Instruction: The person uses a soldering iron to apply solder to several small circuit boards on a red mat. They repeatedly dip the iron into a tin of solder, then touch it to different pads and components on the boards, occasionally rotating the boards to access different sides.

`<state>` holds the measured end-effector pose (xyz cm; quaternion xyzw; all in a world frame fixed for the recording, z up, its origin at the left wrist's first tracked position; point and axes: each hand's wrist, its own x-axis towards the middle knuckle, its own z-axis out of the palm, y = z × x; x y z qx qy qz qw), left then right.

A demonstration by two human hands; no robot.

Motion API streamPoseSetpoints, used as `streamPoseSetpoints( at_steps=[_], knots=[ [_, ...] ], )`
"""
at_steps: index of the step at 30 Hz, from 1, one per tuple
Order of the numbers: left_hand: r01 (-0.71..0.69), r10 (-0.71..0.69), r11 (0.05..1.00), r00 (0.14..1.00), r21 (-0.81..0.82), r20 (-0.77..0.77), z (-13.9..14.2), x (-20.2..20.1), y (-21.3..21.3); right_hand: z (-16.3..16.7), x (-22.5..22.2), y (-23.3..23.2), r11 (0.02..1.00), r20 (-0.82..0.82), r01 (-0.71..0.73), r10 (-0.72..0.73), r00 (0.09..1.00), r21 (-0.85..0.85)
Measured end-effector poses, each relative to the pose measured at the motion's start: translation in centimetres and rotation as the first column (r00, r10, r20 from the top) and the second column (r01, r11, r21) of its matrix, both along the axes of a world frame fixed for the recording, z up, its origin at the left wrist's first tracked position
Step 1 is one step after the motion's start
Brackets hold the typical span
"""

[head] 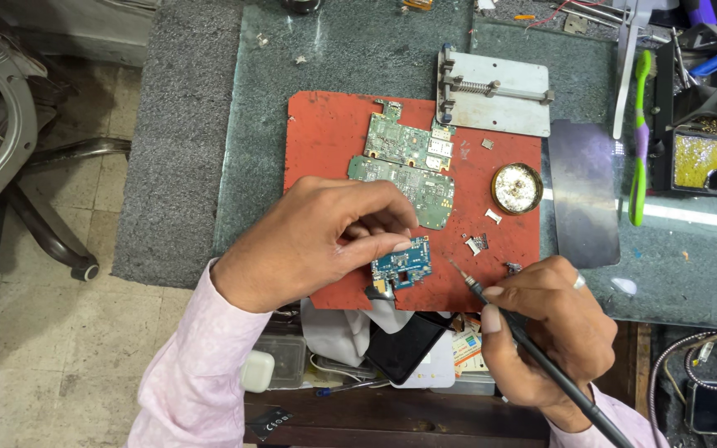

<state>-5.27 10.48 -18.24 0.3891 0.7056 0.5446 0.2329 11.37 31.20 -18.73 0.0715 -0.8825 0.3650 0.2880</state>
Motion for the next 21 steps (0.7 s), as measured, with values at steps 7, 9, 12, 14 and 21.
streamPoseSetpoints(
  at_steps=[7, 9, 12, 14, 21],
  knots=[
    [-0.098, 0.097, 0.995, 0.951, 0.011, -0.292, 0.8, 0.2, 0.0, 0.1, -0.3, -0.1, 0.999, 0.044, -0.053, 0.053, 0.998, 0.009],
    [-0.087, 0.085, 0.996, 0.943, 0.009, -0.321, 0.8, 0.1, -0.1, 0.1, -0.6, -0.2, 0.998, 0.051, -0.065, 0.064, 0.997, 0.026],
    [-0.049, 0.045, 0.999, 0.937, -0.002, -0.345, 0.8, -0.1, -0.3, 0.2, -0.7, -0.4, 0.998, 0.071, -0.058, 0.056, 0.996, 0.017],
    [-0.011, 0.003, 1.0, 0.941, -0.021, -0.34, 0.8, -0.1, -0.5, 0.3, -0.7, -0.5, 0.998, 0.087, -0.051, 0.048, 0.995, 0.028],
    [0.091, -0.118, 0.991, 0.943, -0.101, -0.312, 0.8, 0.0, -0.6, 0.2, -1.1, -0.6, 0.997, 0.087, -0.052, 0.047, 0.995, 0.057]
  ],
)
